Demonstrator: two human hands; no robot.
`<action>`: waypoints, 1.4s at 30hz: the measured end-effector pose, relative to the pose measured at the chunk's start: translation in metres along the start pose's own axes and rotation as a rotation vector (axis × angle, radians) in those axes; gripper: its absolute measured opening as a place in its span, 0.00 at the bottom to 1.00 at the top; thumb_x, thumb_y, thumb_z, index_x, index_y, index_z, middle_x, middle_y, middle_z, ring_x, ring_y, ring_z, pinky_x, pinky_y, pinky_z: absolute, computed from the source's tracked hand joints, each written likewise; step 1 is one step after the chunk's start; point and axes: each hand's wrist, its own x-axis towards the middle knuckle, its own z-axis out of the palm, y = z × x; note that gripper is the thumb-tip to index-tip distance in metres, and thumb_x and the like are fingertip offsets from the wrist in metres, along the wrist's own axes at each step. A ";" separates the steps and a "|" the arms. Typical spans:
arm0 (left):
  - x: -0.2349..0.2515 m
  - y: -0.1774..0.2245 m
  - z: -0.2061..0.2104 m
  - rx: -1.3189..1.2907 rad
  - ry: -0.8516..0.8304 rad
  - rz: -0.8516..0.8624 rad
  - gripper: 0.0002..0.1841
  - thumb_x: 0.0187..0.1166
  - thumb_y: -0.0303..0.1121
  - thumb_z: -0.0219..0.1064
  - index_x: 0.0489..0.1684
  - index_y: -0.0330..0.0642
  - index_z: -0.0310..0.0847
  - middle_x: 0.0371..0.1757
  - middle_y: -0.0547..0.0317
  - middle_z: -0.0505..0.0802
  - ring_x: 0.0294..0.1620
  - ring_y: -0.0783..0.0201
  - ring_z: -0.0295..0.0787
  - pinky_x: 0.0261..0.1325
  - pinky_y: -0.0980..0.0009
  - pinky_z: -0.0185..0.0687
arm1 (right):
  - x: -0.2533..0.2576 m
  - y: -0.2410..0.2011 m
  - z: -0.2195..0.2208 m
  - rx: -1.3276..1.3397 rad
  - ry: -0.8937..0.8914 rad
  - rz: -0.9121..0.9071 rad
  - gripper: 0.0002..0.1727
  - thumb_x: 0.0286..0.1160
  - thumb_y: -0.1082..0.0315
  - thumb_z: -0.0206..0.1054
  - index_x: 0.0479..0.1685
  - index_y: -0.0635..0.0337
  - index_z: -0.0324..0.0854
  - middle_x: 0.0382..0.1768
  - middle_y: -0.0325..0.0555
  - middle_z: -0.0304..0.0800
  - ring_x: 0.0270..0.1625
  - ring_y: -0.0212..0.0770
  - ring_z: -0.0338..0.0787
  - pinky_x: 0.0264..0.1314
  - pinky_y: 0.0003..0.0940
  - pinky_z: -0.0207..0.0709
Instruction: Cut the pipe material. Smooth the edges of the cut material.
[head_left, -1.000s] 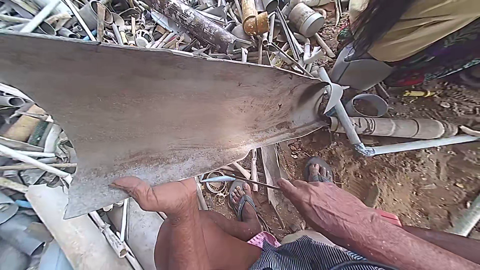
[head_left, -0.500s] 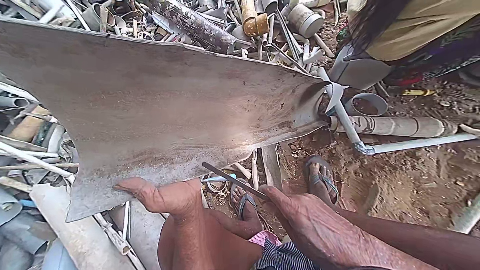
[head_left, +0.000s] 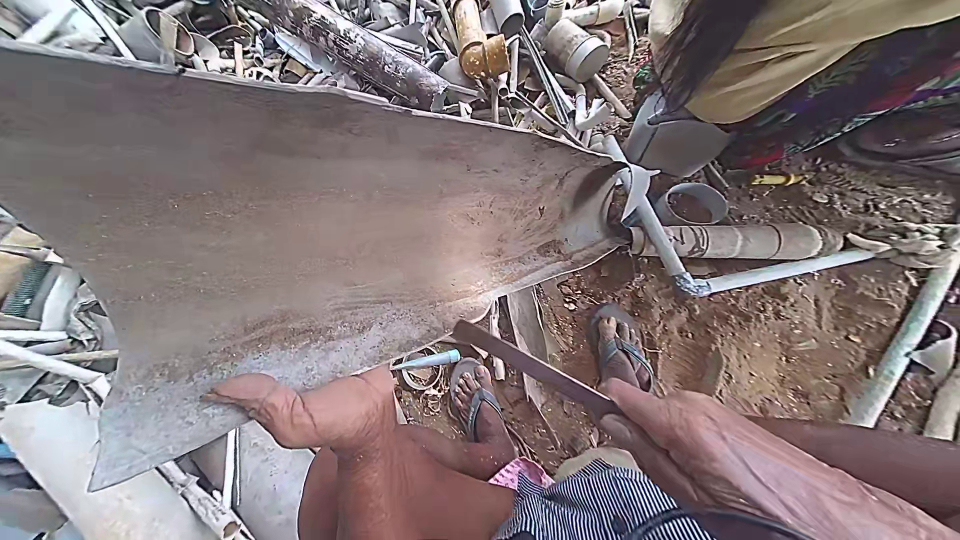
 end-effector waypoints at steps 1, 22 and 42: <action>-0.001 0.001 0.003 -0.004 -0.005 0.007 0.27 0.93 0.47 0.24 0.79 0.43 0.56 0.65 0.58 0.86 0.71 0.62 0.83 0.72 0.56 0.80 | 0.010 -0.012 -0.001 -0.002 -0.050 0.004 0.16 0.88 0.62 0.53 0.35 0.62 0.77 0.12 0.46 0.70 0.16 0.48 0.79 0.17 0.41 0.68; -0.011 0.007 0.003 -0.045 -0.012 0.020 0.29 0.94 0.50 0.28 0.82 0.38 0.52 0.67 0.53 0.85 0.72 0.59 0.83 0.71 0.55 0.80 | 0.022 0.021 -0.010 -0.116 -0.293 0.358 0.15 0.91 0.62 0.51 0.43 0.63 0.77 0.23 0.53 0.78 0.31 0.55 0.86 0.34 0.50 0.76; -0.008 0.004 -0.002 -0.116 -0.088 0.001 0.30 0.94 0.52 0.30 0.82 0.39 0.56 0.68 0.52 0.86 0.74 0.56 0.82 0.74 0.53 0.79 | 0.024 0.014 -0.018 -0.330 -0.264 0.222 0.09 0.84 0.66 0.57 0.40 0.62 0.76 0.19 0.53 0.78 0.28 0.59 0.88 0.29 0.51 0.76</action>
